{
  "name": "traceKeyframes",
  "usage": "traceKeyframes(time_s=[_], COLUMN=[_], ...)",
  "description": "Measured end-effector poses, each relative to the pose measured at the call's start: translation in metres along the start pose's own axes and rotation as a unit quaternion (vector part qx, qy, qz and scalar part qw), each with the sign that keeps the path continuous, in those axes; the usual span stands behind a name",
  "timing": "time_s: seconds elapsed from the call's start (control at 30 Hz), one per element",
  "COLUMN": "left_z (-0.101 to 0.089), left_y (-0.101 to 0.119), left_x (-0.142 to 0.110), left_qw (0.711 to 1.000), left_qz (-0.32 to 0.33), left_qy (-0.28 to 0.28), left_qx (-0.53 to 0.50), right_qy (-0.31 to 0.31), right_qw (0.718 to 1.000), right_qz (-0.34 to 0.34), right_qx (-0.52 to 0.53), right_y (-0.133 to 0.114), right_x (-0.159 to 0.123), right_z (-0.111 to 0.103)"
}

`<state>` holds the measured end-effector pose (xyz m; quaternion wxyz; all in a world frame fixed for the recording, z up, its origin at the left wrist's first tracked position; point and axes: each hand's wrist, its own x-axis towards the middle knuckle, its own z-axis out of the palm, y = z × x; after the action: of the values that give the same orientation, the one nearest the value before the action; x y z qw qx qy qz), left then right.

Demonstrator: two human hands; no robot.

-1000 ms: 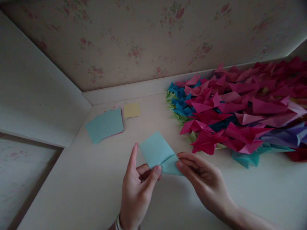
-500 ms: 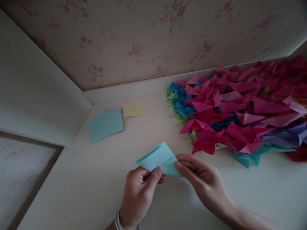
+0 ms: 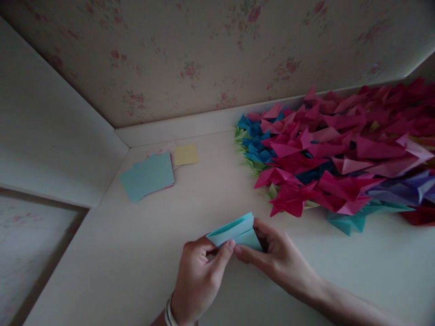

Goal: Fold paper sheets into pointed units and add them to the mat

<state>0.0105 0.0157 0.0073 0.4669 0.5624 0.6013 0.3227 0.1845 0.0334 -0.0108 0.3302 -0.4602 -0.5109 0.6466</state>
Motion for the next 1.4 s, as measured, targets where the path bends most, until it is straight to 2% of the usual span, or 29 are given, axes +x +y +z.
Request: traceKeyframes(time_s=[0.1,0.17,0.47,0.6,0.77,0.9,1.03,1.17,1.3,1.4], left_z=[0.000,0.000,0.000,-0.003,-0.003,-0.005,-0.009,-0.011,-0.013,-0.015], left_y=[0.001,0.003,-0.006,-0.009,-0.011,-0.013,-0.011,-0.007,-0.010,-0.013], left_x=[0.001,0.001,0.003,0.006,0.011,0.013,0.011,0.007,0.008,0.008], left_qw=[0.999,0.999,0.993,0.983,0.972,0.971,0.987,0.991,0.990,0.991], left_qz=[0.000,0.002,-0.045,-0.064,-0.071,-0.072,-0.057,-0.019,0.029,0.042], left_qy=[-0.032,-0.031,0.061,0.108,0.139,0.152,0.134,0.135,0.139,0.130], left_qx=[-0.029,-0.039,-0.087,-0.134,-0.176,-0.167,-0.075,-0.006,-0.007,-0.002], right_qy=[-0.014,-0.015,-0.022,0.011,0.036,0.039,0.072,0.133,0.152,0.124], right_qw=[1.000,1.000,0.995,0.990,0.988,0.992,0.996,0.983,0.950,0.916], right_qz=[0.007,0.009,0.046,0.076,0.055,0.035,-0.032,-0.125,-0.233,-0.314], right_qx=[-0.004,-0.007,0.088,0.115,0.139,0.111,0.044,-0.028,-0.143,-0.217], right_y=[0.000,0.000,-0.003,-0.003,-0.003,0.001,0.008,0.012,0.013,0.013], right_x=[-0.001,-0.001,0.001,0.001,0.002,0.004,0.004,0.001,-0.005,-0.008], right_z=[-0.001,-0.001,-0.001,-0.003,-0.004,-0.004,-0.006,-0.008,-0.008,-0.007])
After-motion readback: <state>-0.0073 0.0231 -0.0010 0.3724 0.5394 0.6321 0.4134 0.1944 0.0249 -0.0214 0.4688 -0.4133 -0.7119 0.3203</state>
